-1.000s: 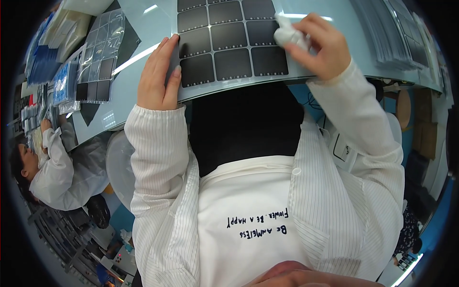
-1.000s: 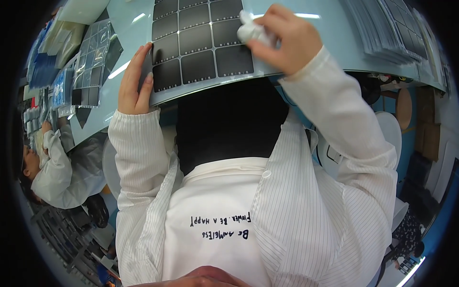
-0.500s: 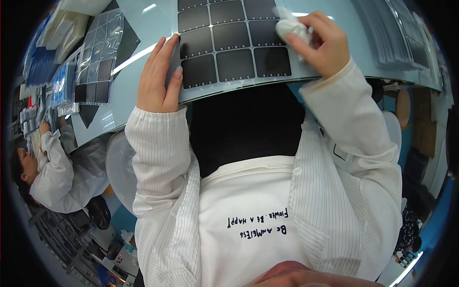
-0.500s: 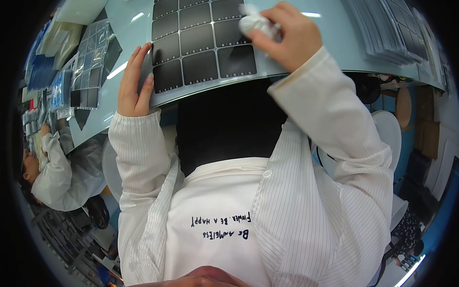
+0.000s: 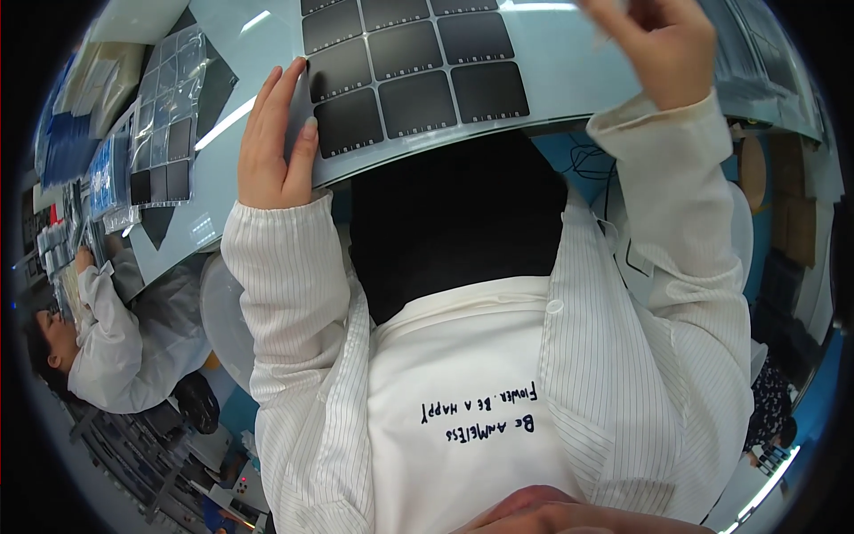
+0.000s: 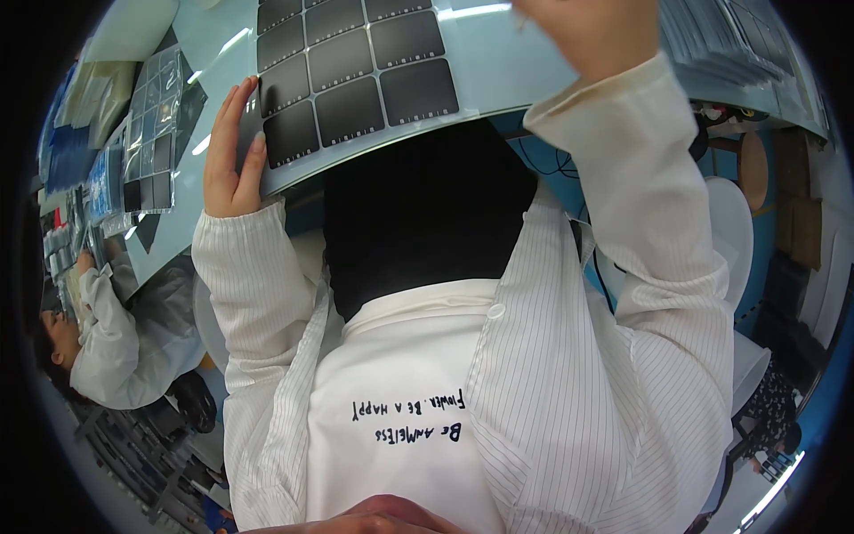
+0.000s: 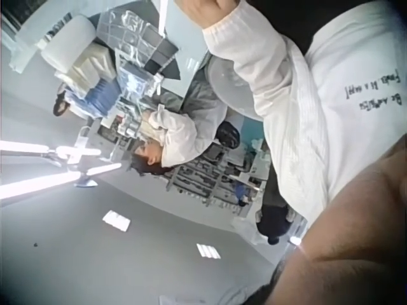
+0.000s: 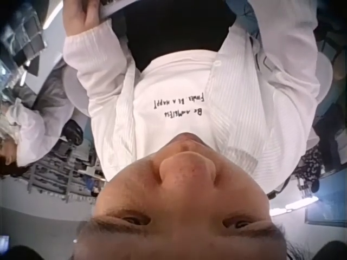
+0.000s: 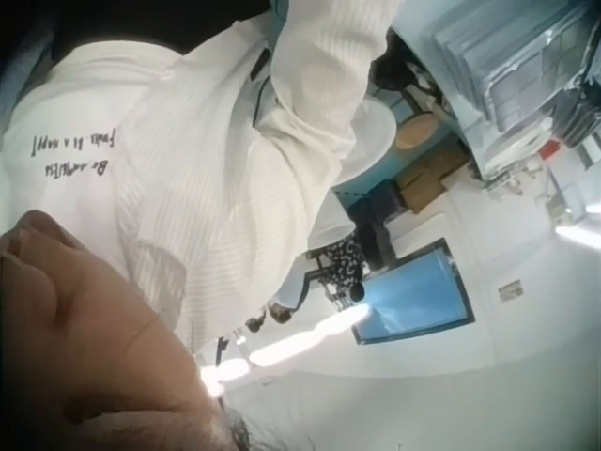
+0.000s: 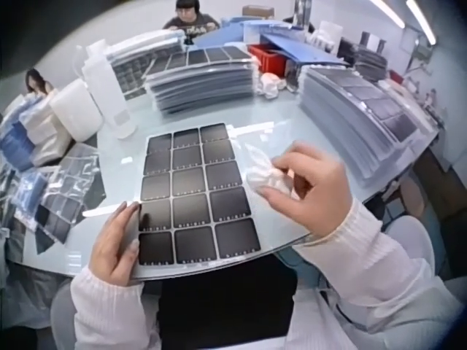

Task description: Inspecting and cleaning individual photographic negatives on a light table.

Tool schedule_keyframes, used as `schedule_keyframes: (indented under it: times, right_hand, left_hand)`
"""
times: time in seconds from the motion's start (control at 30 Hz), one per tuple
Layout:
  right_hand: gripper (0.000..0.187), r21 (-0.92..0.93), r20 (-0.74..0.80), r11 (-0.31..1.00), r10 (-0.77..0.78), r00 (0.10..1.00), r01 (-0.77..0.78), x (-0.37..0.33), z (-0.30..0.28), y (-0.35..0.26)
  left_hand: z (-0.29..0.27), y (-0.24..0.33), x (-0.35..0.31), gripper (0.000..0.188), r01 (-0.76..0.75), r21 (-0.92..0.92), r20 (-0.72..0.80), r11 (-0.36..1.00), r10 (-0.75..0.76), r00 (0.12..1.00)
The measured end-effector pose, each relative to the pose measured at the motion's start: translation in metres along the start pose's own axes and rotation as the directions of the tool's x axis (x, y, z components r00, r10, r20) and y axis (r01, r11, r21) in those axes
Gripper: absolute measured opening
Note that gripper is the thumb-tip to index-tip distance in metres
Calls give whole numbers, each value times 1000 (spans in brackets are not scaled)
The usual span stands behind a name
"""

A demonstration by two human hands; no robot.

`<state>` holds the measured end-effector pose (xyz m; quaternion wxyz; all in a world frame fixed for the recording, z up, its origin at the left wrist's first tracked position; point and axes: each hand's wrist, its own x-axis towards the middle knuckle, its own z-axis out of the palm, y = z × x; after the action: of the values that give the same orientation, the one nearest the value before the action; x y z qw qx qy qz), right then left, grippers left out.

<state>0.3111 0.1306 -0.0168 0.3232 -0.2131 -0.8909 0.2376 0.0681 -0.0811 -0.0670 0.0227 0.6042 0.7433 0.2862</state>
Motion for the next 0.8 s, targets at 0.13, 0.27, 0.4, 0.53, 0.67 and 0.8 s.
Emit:
schedule_keyframes:
  times: [0.13, 0.27, 0.4, 0.53, 0.67, 0.8]
  right_hand:
    - [22, 129, -284, 968, 246, 927, -217, -1, -21, 6]
    - [24, 76, -268, 947, 320, 909, -311, -12, 1, -9]
    - [28, -77, -36, 997, -21, 999, 19, -37, 84, -45]
    - [31, -28, 34, 997, -68, 997, 69, -29, 122, -77]
    - [30, -13, -54, 1000, -15, 998, 14, -34, 93, -44]
    - [28, -243, -194, 958, 103, 976, -150, -44, 42, -8]
  left_hand:
    - [6, 2, 8, 49, -49, -57, 19, 997, 50, 999]
    - [3, 0, 1, 50, 4, -55, 16, 998, -3, 1000]
    - [7, -9, 4, 50, -56, -127, 2, 990, 57, 998]
    - [8, -14, 9, 51, -72, -224, 2, 972, 75, 997]
    - [6, -10, 5, 48, -63, -204, -23, 977, 59, 998]
    - [0, 1, 0, 55, 23, -397, 11, 918, -20, 1000]
